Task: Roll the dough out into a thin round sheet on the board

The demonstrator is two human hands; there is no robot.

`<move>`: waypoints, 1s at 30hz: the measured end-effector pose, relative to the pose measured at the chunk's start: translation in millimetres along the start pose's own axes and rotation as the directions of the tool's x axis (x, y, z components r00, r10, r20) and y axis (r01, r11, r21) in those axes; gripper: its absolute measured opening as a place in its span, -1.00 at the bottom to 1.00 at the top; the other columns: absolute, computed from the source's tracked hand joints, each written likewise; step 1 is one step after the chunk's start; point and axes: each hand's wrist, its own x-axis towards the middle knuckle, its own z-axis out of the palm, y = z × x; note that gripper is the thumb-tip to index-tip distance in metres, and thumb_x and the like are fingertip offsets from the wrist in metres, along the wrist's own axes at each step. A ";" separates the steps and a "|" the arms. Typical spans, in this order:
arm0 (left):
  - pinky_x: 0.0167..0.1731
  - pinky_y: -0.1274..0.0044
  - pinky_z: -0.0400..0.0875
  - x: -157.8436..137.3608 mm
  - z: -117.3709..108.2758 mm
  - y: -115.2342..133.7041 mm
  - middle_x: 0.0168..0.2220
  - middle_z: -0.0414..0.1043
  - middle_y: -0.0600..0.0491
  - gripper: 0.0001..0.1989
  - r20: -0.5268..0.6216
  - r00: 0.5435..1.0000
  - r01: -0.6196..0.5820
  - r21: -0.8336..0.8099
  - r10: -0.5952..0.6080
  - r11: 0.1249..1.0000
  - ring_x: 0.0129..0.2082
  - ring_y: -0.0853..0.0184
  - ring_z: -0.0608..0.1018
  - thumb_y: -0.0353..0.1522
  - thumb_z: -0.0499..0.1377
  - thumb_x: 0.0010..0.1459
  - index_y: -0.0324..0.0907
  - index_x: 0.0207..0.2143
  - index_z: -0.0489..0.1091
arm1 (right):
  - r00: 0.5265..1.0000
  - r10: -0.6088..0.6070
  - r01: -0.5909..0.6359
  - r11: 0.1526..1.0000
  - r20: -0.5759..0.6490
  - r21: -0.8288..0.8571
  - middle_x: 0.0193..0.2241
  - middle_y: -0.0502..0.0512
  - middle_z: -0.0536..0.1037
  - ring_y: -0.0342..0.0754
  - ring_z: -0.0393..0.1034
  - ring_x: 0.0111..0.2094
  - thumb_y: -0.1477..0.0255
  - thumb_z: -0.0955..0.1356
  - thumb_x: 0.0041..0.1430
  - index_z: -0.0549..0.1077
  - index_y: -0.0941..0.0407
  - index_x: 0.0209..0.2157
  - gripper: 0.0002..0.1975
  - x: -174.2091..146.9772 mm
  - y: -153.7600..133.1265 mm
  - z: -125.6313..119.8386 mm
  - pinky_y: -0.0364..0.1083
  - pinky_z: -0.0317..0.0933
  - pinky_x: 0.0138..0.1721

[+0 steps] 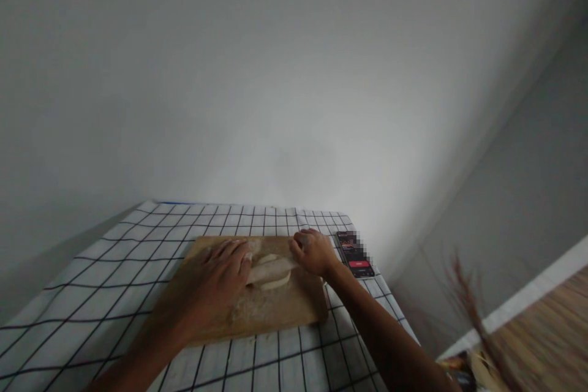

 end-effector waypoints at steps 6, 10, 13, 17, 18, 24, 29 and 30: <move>0.14 0.10 0.37 9.7 -8.2 15.6 0.08 0.54 -0.22 -0.64 0.012 0.994 0.109 -0.017 -0.108 0.994 0.08 0.01 0.54 -0.31 0.00 0.36 -0.28 0.07 0.42 | 0.998 -0.057 0.059 0.993 -0.031 0.104 -0.04 0.10 0.56 -0.06 0.37 0.04 0.40 0.19 0.47 0.53 0.09 -0.07 -0.72 -4.3 11.7 18.7 -0.09 0.19 0.09; 0.15 0.17 0.39 0.9 -8.6 26.7 0.08 0.56 -0.20 -0.62 -0.007 0.987 0.163 -0.012 -0.163 0.987 0.08 0.07 0.57 -0.33 -0.03 0.36 -0.27 0.08 0.43 | 0.995 -0.017 0.033 0.984 -0.095 0.172 0.07 0.11 0.55 -0.03 0.39 0.09 0.39 0.18 0.48 0.54 0.08 -0.01 -0.68 -33.6 2.4 16.4 -0.05 0.25 0.11; 0.19 0.22 0.39 -11.1 -8.4 32.7 0.14 0.52 -0.15 -0.62 -0.018 0.989 0.149 -0.038 -0.150 0.988 0.14 0.13 0.54 -0.32 -0.04 0.38 -0.23 0.12 0.41 | 0.993 0.002 0.022 0.979 -0.120 0.203 0.10 0.09 0.55 -0.02 0.40 0.13 0.38 0.15 0.50 0.55 0.08 -0.04 -0.64 -62.9 -13.7 8.6 -0.04 0.23 0.18; 0.22 0.23 0.37 -22.7 -20.3 39.7 0.20 0.47 -0.12 -0.59 -0.049 0.992 0.115 -0.052 -0.117 0.992 0.21 0.14 0.49 -0.30 -0.02 0.40 -0.20 0.21 0.35 | 0.987 0.043 -0.004 0.970 -0.154 0.243 0.16 0.02 0.51 -0.01 0.34 0.21 0.39 0.17 0.49 0.49 0.01 0.07 -0.68 -97.6 -34.8 1.0 0.00 0.20 0.24; 0.22 0.22 0.37 -23.8 -23.6 40.9 0.21 0.46 -0.12 -0.58 -0.055 0.993 0.101 -0.046 -0.104 0.994 0.21 0.13 0.49 -0.30 -0.02 0.40 -0.20 0.23 0.34 | 0.987 0.047 -0.007 0.968 -0.152 0.249 0.17 0.01 0.50 0.00 0.32 0.22 0.38 0.18 0.48 0.47 0.00 0.10 -0.68 -102.6 -37.4 0.3 0.01 0.20 0.25; 0.25 0.19 0.33 -17.9 -17.9 32.6 0.19 0.48 -0.14 -0.57 -0.010 0.998 0.058 -0.069 -0.059 0.996 0.20 0.10 0.50 -0.31 -0.02 0.39 -0.24 0.20 0.38 | 0.988 0.032 -0.004 0.984 -0.151 0.177 0.06 0.09 0.57 0.04 0.35 0.19 0.36 0.21 0.46 0.55 0.04 -0.07 -0.71 -79.9 -29.6 -0.3 0.02 0.21 0.22; 0.23 0.17 0.33 -5.9 -5.9 12.5 0.18 0.48 -0.19 -0.57 0.058 0.994 0.094 -0.083 -0.089 0.992 0.18 0.08 0.51 -0.34 -0.08 0.39 -0.29 0.14 0.42 | 0.989 0.131 -0.126 0.990 -0.073 0.069 -0.13 0.13 0.64 0.02 0.52 -0.10 0.27 0.17 0.48 0.57 0.08 -0.17 -0.62 -19.5 -19.1 -3.8 -0.06 0.32 -0.08; 0.22 0.18 0.34 -3.6 -6.7 10.0 0.19 0.47 -0.20 -0.55 0.057 0.995 0.089 -0.087 -0.084 0.992 0.18 0.08 0.50 -0.35 -0.10 0.38 -0.30 0.14 0.43 | 0.988 0.142 -0.139 0.989 -0.054 0.051 -0.15 0.13 0.65 0.03 0.53 -0.13 0.23 0.15 0.48 0.58 0.07 -0.18 -0.59 -8.3 -17.5 -3.7 -0.05 0.32 -0.12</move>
